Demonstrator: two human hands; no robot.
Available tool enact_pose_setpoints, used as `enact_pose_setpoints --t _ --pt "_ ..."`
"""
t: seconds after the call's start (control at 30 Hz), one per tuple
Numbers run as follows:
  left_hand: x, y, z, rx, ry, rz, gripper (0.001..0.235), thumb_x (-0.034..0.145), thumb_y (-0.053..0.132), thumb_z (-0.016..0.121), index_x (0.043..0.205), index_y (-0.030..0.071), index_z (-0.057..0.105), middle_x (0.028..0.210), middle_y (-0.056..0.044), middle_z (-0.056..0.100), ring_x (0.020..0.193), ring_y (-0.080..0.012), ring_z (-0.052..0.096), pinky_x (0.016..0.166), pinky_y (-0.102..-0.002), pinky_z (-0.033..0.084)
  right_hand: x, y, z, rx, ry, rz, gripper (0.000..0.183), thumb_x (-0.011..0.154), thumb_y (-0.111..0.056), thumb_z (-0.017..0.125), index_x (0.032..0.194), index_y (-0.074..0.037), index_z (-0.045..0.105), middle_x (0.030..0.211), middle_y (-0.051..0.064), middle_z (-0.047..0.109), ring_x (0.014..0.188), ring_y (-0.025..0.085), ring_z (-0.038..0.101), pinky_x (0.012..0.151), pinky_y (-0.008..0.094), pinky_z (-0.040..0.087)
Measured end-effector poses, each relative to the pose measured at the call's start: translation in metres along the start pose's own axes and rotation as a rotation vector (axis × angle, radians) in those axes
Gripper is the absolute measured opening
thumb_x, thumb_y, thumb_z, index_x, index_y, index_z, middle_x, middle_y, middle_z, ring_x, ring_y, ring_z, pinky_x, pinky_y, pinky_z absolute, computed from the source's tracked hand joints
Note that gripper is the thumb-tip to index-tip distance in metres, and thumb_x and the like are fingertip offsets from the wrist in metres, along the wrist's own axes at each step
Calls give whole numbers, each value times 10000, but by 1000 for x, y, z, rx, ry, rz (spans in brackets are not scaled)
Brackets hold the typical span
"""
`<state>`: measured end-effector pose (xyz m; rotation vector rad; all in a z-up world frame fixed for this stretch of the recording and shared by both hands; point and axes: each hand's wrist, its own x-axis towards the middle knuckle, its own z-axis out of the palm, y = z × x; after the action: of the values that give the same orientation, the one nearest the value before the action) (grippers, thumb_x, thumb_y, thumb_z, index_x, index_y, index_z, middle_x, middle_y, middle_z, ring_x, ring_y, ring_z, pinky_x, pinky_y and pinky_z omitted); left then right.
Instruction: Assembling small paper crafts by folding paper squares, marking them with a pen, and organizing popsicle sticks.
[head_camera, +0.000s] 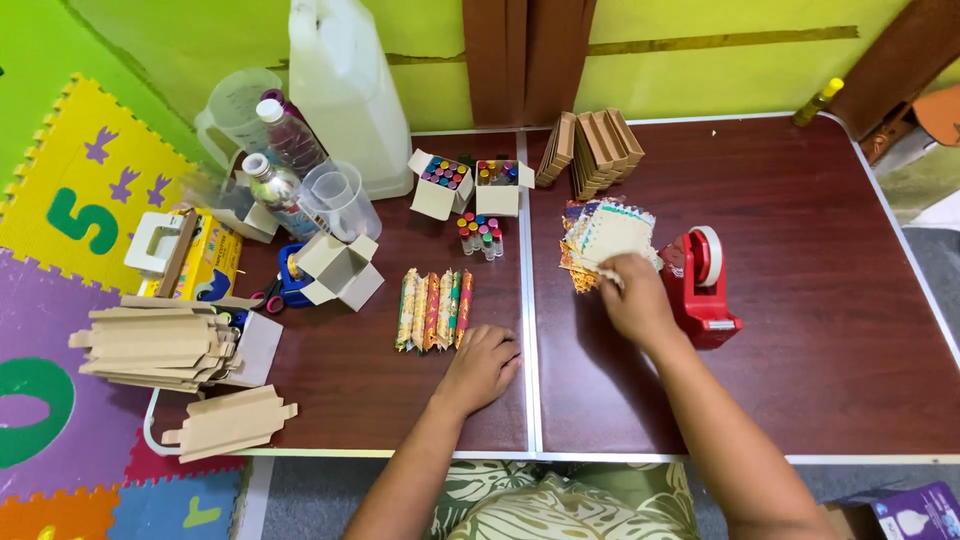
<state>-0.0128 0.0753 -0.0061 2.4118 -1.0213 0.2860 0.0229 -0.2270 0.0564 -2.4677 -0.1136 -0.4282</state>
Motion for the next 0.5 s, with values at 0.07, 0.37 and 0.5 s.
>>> enact_pose_setpoints --t 0.07,0.37,0.5 --pt "-2 -2 2 3 3 4 163 899 283 677 969 147 734 1061 -63 679 1057 -267 626 896 -428 453 17 21 13 -121 11 14 223 853 -105 741 1077 -99 733 1063 130 681 1030 361 648 936 445 513" --pt "-8 -7 0 10 -3 -4 165 897 281 688 973 145 740 1046 -69 678 1065 -270 627 935 -426 449 35 37 41 -369 4 116 186 852 -241 751 1024 -170 762 1102 30 627 1092 271 566 947 401 478" --pt "-10 -7 0 4 0 6 164 893 277 699 984 147 743 1049 -70 674 1073 -270 626 931 -423 450 33 52 51 -327 107 97 98 920 -195 686 976 -153 755 1027 33 638 1039 254 580 914 375 487"
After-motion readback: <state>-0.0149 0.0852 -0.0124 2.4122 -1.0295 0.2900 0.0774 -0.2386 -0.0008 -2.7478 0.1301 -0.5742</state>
